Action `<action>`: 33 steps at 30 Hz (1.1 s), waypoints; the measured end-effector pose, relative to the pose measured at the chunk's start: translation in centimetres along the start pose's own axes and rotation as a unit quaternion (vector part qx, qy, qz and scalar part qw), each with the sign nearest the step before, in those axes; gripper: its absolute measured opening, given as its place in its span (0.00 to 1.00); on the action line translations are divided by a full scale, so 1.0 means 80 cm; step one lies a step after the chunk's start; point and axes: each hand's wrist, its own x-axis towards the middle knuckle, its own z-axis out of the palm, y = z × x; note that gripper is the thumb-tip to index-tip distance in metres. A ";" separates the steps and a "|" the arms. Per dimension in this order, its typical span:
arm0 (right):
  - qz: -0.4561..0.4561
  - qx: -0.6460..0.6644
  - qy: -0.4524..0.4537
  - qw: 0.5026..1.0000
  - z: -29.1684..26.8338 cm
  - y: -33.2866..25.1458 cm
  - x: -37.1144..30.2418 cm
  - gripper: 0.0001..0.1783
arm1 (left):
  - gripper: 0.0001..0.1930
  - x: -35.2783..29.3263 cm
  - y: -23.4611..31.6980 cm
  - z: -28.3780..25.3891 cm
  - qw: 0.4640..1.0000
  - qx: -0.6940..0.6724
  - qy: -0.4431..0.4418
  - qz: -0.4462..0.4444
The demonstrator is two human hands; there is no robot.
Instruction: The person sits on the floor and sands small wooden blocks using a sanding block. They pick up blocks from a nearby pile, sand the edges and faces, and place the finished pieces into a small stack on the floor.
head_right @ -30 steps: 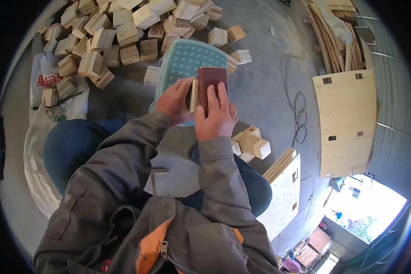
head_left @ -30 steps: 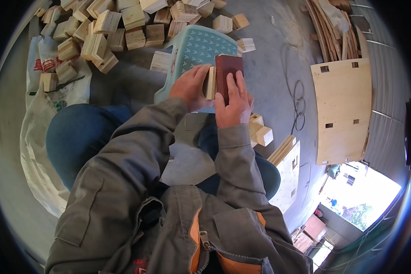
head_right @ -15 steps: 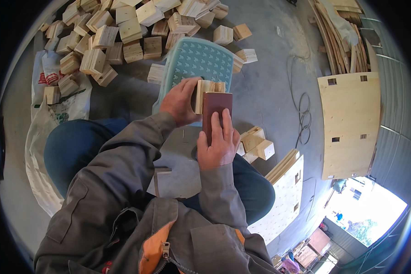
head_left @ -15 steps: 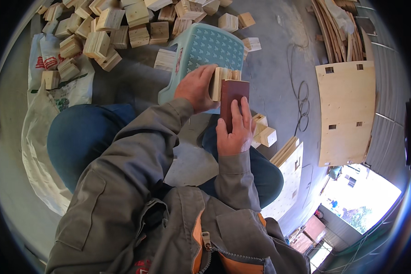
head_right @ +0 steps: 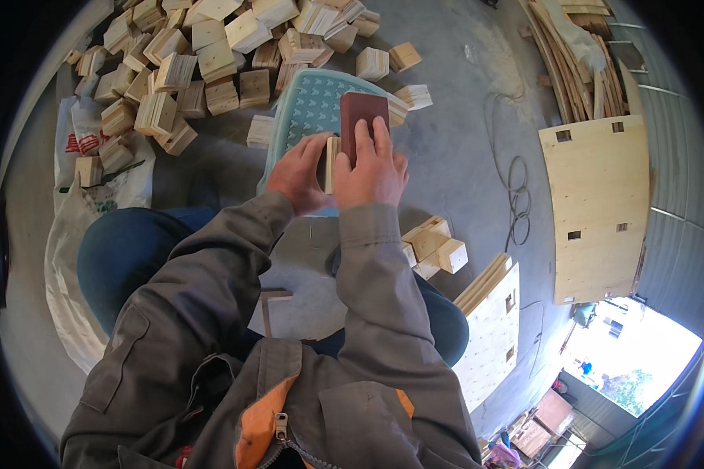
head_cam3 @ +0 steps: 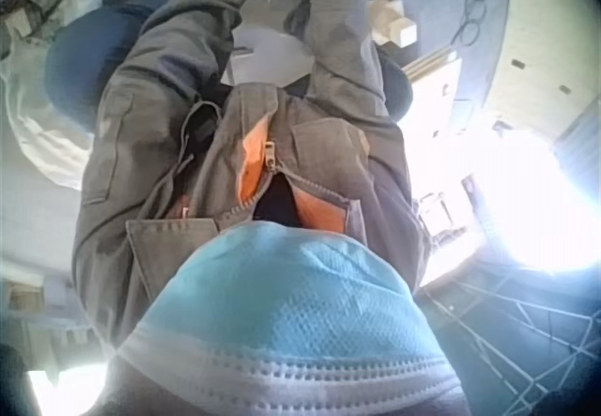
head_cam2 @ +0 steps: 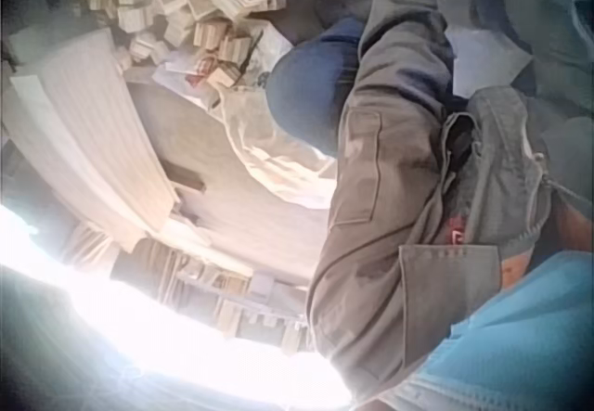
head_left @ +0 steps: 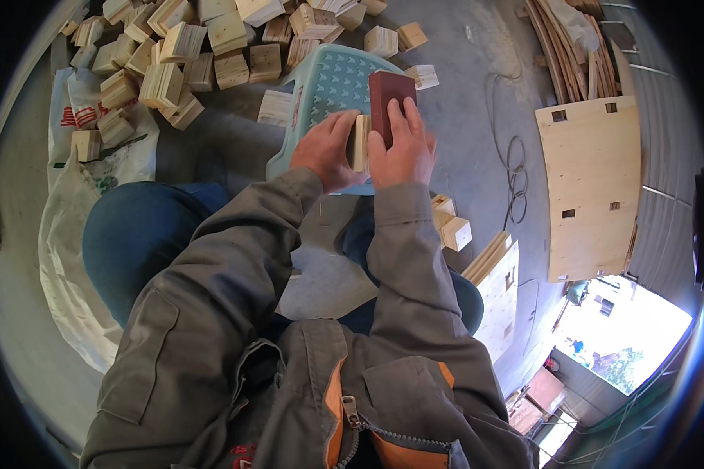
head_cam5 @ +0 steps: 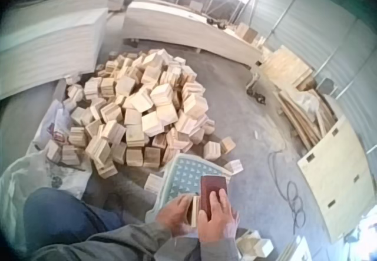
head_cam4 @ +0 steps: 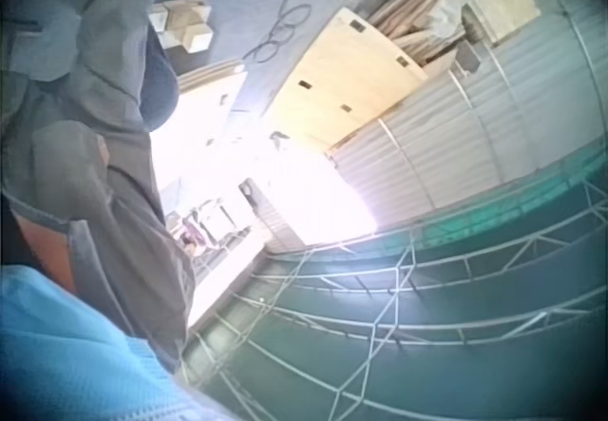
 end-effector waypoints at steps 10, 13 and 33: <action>-0.050 0.038 0.014 0.998 -0.044 0.003 -0.149 0.37 | 0.51 0.000 0.002 -0.005 1.000 -0.002 -0.004 0.010; -0.048 0.037 0.017 0.998 -0.045 0.007 -0.146 0.37 | 0.51 0.002 0.006 -0.004 1.000 -0.004 -0.001 0.003; -0.026 0.028 0.031 0.999 -0.002 0.009 -0.038 0.35 | 0.53 -0.001 0.000 0.001 1.000 0.009 0.011 -0.009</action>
